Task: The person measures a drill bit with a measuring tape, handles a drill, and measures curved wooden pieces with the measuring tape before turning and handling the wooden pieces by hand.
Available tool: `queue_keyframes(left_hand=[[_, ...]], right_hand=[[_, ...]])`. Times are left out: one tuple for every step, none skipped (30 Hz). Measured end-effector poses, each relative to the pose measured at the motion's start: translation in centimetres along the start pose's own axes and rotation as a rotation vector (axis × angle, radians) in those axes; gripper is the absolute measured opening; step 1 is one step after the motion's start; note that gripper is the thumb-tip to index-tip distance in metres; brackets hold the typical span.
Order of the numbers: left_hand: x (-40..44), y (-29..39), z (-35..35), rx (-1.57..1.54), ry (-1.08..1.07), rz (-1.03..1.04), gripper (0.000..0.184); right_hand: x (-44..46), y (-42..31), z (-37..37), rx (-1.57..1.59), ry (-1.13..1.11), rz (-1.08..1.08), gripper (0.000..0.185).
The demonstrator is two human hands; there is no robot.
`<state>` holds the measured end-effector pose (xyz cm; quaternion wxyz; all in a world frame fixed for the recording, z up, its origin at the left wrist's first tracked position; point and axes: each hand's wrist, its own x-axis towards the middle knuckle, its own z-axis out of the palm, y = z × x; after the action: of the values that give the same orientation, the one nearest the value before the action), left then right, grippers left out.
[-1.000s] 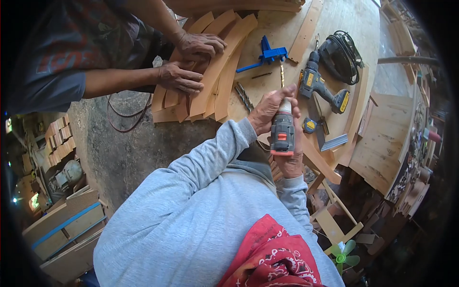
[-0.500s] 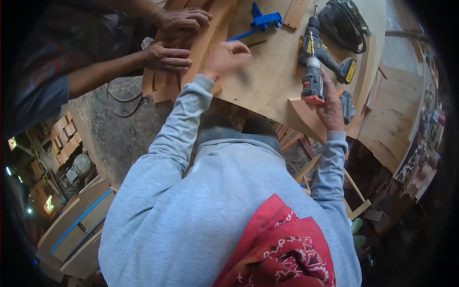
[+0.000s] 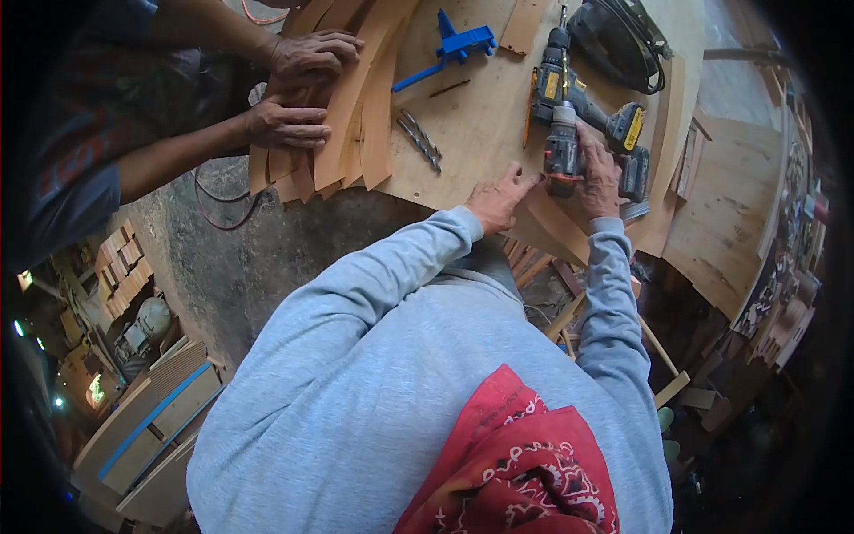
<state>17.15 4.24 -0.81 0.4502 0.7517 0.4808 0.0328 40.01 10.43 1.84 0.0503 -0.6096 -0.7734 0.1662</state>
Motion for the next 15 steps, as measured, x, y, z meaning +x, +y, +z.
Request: queue_keyframes(left_hand=[[0.5,-0.3,0.6,-0.007,0.029,0.018,0.085],[1.0,-0.8,1.3,-0.016,0.055,0.035,0.078],[1.4,-1.0,1.8,-0.025,0.078,0.053,0.071],[1.6,-1.4,2.1,-0.039,0.072,0.075,0.069],[1.7,-2.0,2.3,-0.051,0.067,0.099,0.066],[1.7,-2.4,2.2,-0.062,0.063,0.122,0.063],[1.6,-2.7,1.8,-0.081,0.046,0.166,0.063],[1.3,-3.0,1.6,-0.103,0.031,0.208,0.062],[1.0,-3.2,1.2,-0.124,0.016,0.249,0.062],[0.5,-3.1,0.4,-0.180,0.003,0.269,0.063],[0.1,-2.9,-0.4,-0.237,-0.010,0.290,0.065],[-0.2,-2.6,-1.3,-0.293,-0.021,0.311,0.066],[-0.5,-2.4,-2.1,-0.371,-0.030,0.340,0.065],[-0.8,-2.0,-2.8,-0.448,-0.041,0.368,0.065],[-1.2,-1.7,-3.2,-0.526,-0.053,0.395,0.064]], right_hand=[[-0.2,0.3,0.4,0.030,-0.021,0.023,0.102],[-0.3,0.7,0.6,0.036,-0.017,0.011,0.102],[-0.3,0.9,0.7,0.042,-0.014,0.003,0.102],[-0.5,1.0,0.7,0.049,-0.009,-0.005,0.102],[-0.8,1.2,0.5,0.057,0.044,-0.024,0.098],[-0.8,0.5,-0.4,0.066,0.100,-0.044,0.094],[-1.0,-0.2,-1.2,0.075,0.153,-0.067,0.090],[-1.7,-0.9,-1.8,0.144,0.171,-0.048,0.084],[-2.9,-1.8,-2.5,0.213,0.189,-0.030,0.078],[-4.2,-2.5,-3.1,0.280,0.206,-0.011,0.072],[-6.1,-2.7,-2.4,0.428,0.130,0.084,0.066],[-7.9,-2.9,-1.7,0.573,0.053,0.180,0.062],[-9.1,-3.8,-2.2,0.547,-0.019,0.117,0.065],[-10.0,-4.6,-2.4,0.521,-0.091,0.056,0.069],[-10.4,-5.1,-2.6,0.481,-0.127,0.035,0.072]])
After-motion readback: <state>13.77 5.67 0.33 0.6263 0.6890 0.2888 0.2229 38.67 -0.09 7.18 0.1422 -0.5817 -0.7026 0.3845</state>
